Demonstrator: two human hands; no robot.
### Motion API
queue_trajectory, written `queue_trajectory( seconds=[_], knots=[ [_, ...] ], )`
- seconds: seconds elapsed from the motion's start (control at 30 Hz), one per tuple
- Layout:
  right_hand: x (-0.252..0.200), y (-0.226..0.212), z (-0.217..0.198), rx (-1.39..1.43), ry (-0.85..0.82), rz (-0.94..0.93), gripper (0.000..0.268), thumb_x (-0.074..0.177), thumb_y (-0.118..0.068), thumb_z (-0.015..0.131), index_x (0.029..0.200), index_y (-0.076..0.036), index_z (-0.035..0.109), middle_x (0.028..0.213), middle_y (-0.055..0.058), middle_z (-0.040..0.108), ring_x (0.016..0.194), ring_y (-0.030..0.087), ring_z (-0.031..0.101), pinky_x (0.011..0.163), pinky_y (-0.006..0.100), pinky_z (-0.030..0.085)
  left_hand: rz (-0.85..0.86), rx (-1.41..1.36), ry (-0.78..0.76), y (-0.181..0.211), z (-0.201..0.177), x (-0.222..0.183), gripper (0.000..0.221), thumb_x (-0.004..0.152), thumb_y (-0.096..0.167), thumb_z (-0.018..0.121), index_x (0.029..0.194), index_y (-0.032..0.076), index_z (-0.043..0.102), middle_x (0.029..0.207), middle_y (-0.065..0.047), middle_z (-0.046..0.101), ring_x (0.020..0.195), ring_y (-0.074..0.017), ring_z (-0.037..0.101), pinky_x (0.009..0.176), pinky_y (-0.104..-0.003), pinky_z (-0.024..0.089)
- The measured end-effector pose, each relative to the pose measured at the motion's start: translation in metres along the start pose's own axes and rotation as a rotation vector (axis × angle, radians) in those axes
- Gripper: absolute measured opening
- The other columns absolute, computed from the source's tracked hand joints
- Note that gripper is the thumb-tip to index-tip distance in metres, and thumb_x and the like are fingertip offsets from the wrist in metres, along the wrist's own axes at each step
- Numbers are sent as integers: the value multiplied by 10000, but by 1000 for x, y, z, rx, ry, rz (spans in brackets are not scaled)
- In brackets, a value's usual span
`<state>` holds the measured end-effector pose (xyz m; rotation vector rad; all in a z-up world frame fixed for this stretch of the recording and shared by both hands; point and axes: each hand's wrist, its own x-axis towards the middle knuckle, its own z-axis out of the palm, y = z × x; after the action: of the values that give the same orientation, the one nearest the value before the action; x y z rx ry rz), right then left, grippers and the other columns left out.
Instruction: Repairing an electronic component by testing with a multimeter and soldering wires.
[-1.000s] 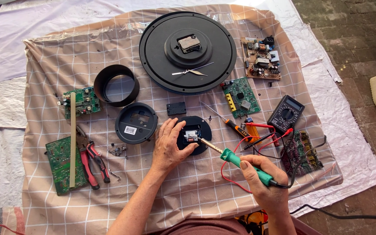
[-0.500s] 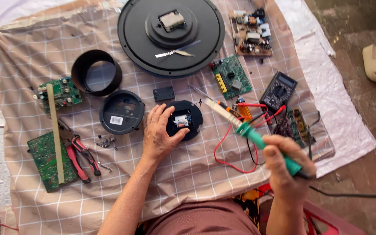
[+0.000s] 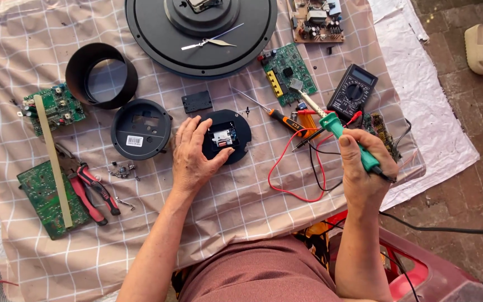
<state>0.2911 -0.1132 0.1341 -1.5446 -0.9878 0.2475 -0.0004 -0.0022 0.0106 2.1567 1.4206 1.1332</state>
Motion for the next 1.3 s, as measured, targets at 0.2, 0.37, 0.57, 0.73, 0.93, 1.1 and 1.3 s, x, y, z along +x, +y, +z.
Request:
queue_trajectory(
  seconds=[0.2,0.37,0.57,0.73,0.93,1.1,1.3],
  knots=[
    [0,-3,4,-7,-8,31,148,987,-160,818,1066,-42,774,682,44,587,602,74,567,590,213,473,1,7,-15,-3,1,-1,814,677,471,954,1357,141,653,1379,-165,614,1343,-382,532,1138,-515,391],
    [1,5,17,17,-11,-9,156,966,-136,843,1073,-38,783,806,96,668,662,84,589,626,252,490,9,10,-9,-2,2,-1,808,681,474,956,1353,141,656,1372,-167,617,1338,-384,537,1132,-517,394],
    [7,9,38,78,-32,-47,153,952,-102,841,1061,-16,779,753,88,660,633,94,612,628,227,522,2,-6,-2,-5,3,-2,812,679,472,959,1357,143,656,1380,-165,611,1342,-382,530,1140,-505,392],
    [16,20,50,32,-58,-101,136,976,-96,843,1060,-10,779,905,133,710,776,125,627,726,299,521,-4,4,-12,-6,5,-2,815,672,483,952,1356,155,655,1382,-151,615,1347,-367,530,1135,-508,383],
    [28,33,71,69,-71,-97,145,988,-127,836,1057,-16,774,923,137,707,789,133,613,744,313,516,-7,-14,1,-3,3,-2,810,669,472,954,1351,152,656,1380,-155,616,1346,-376,529,1131,-508,388],
    [35,32,82,59,-97,-61,148,981,-157,838,1043,-39,774,895,95,689,788,96,588,716,285,513,-6,-16,20,-4,6,-1,811,665,487,951,1343,153,660,1374,-153,624,1342,-373,538,1125,-505,397],
    [37,35,93,56,-92,-35,151,981,-181,837,1041,-57,773,869,81,677,751,93,598,676,271,527,-8,4,27,-7,9,-2,804,668,514,939,1338,167,663,1372,-141,628,1342,-362,544,1124,-496,393]
  ],
)
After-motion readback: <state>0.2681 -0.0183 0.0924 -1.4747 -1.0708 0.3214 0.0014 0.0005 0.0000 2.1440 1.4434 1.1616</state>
